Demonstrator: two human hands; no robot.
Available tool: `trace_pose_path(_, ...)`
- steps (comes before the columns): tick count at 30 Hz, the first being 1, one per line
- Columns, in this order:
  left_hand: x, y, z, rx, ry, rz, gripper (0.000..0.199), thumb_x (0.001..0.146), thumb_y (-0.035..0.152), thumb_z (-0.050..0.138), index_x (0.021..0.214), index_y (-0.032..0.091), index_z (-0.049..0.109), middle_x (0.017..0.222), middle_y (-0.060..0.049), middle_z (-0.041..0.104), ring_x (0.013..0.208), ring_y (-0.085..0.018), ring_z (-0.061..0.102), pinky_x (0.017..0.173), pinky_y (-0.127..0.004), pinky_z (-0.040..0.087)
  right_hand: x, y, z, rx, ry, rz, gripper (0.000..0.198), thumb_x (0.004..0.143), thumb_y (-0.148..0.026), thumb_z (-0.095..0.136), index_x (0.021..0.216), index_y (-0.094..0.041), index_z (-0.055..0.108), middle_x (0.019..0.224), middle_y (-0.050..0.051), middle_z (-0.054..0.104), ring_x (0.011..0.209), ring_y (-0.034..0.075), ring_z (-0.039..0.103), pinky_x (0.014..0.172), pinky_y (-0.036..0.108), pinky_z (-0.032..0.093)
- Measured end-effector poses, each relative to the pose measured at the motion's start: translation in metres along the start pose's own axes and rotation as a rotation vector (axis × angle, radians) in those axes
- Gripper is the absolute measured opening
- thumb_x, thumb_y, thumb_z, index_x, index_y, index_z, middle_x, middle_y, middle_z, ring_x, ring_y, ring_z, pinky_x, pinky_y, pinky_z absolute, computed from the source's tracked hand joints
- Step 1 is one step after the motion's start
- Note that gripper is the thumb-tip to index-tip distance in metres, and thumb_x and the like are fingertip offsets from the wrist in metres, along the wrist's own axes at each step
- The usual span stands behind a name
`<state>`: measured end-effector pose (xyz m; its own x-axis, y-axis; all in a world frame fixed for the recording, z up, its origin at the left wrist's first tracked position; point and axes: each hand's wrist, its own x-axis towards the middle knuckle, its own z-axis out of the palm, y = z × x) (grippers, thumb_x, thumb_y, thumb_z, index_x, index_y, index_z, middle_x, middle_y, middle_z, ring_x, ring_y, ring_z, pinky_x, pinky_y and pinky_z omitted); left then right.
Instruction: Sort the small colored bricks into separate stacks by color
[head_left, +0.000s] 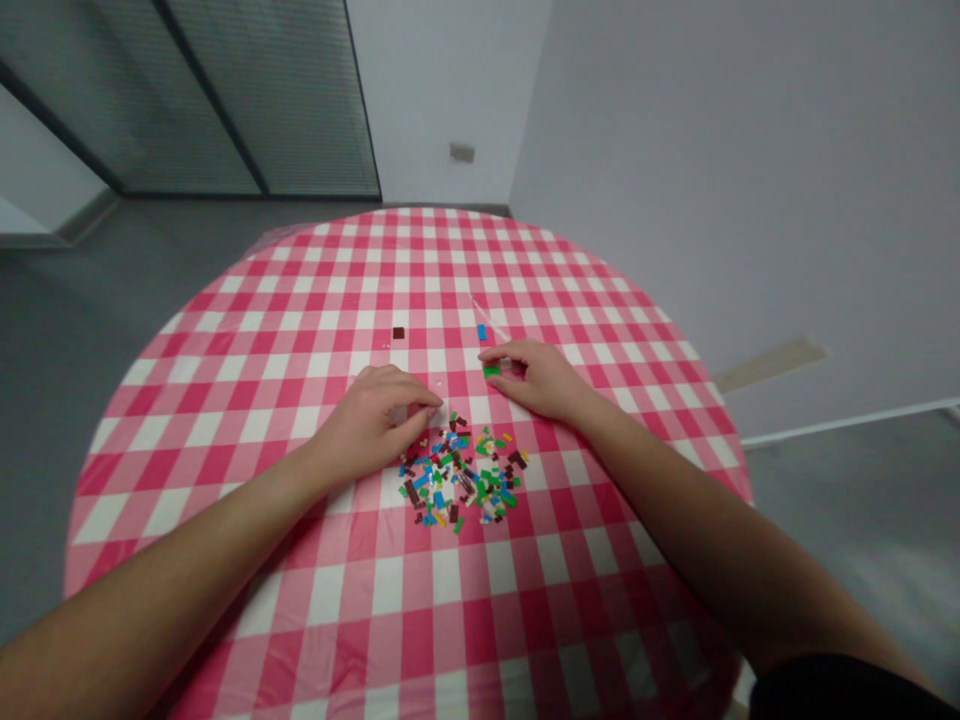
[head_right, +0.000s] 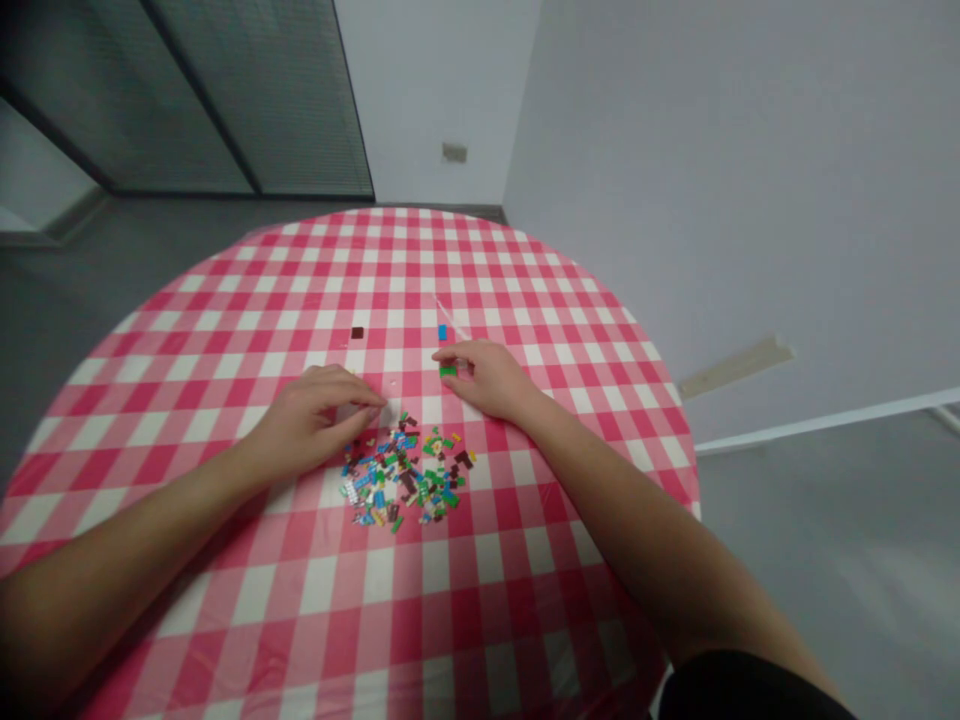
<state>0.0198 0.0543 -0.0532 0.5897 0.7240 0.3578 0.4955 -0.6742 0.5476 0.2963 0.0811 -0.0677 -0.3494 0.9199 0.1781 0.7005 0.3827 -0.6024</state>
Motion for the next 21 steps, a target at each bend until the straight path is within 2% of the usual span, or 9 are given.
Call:
trace_pose_path(6, -0.0002, 0.0004, 0.0008, -0.020, 0.012, 0.003, 0.021, 0.093, 0.026, 0.057, 0.094, 0.022, 0.078, 0.088, -0.006, 0.078, 0.086, -0.025, 0.070, 0.083, -0.044, 0.049, 0.0005, -0.0013, 0.0009, -0.020, 0.007, 0.014, 0.029, 0.086, -0.019, 0.070, 0.113, -0.024, 0.079, 0.109, 0.008, 0.081, 0.093, 0.023, 0.074, 0.086, 0.041, 0.059)
trace_pose_path(21, -0.0006, 0.0003, 0.0011, -0.015, -0.003, 0.006, 0.020, 0.095, 0.026, 0.057, 0.094, 0.021, 0.077, 0.089, -0.006, 0.080, 0.088, -0.025, 0.071, 0.084, -0.045, 0.049, -0.0005, -0.0028, -0.0010, 0.008, 0.010, 0.024, 0.029, 0.086, -0.021, 0.070, 0.113, -0.022, 0.079, 0.108, 0.009, 0.080, 0.091, 0.023, 0.071, 0.083, 0.039, 0.057)
